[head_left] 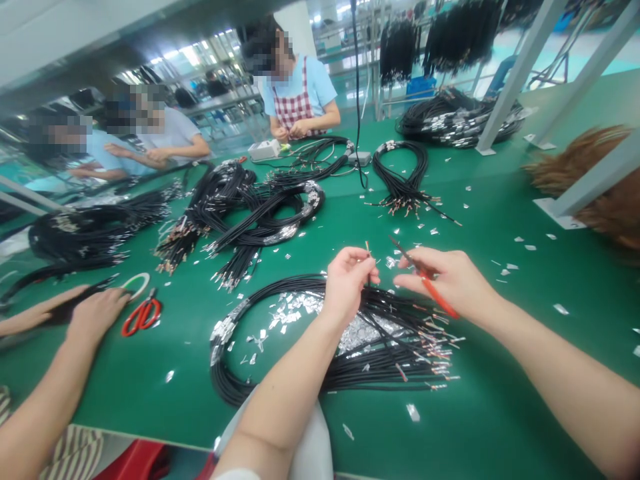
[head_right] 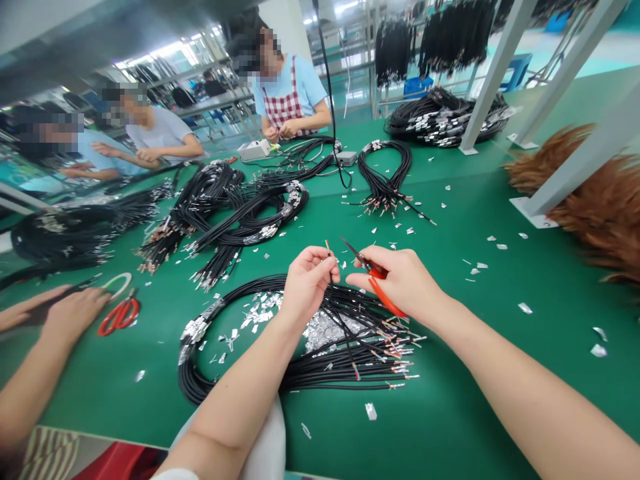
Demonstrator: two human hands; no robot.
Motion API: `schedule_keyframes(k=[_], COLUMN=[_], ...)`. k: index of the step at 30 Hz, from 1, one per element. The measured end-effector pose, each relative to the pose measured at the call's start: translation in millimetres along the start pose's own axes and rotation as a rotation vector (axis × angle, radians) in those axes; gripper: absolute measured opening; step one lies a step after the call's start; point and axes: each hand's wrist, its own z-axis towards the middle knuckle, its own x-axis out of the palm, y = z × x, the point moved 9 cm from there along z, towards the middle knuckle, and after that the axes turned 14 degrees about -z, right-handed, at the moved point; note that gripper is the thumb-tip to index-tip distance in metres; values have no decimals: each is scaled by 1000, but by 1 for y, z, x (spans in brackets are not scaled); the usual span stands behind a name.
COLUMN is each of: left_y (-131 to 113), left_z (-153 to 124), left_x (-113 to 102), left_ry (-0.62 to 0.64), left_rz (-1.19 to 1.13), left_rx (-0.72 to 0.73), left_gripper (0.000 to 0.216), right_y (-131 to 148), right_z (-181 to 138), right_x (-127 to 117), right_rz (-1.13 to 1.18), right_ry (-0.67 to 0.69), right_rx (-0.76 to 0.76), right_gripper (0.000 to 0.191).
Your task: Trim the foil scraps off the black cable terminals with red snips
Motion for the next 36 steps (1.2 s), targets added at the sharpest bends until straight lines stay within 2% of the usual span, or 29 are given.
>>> schedule_keyframes(k=[2, 5, 11, 20, 26, 36], left_y=[4, 9, 21, 26, 23, 21], left_z=[1, 1, -2, -4, -1, 0], left_x=[-5, -6, 3, 6, 1, 0], left_ry=[-25, -19, 73, 112, 50, 35], left_rz=[23, 15, -100, -179, -142, -96], left_rx=[-23, -93, -317, -410, -342, -303], left_gripper=[24, 24, 24, 22, 24, 26], right_y=[6, 8, 16, 29, 34, 34], right_z=[1, 1, -1, -3, -4, -4], right_x=[-5, 1, 9, 7, 8, 10], right_rz=[-275, -567, -930, -1107, -1161, -1193], right_ry=[-81, -132, -285, -346, -331, -269], right_rx=[-126, -240, -360, -415, -424, -431], right_gripper=[26, 23, 23, 27, 26, 20])
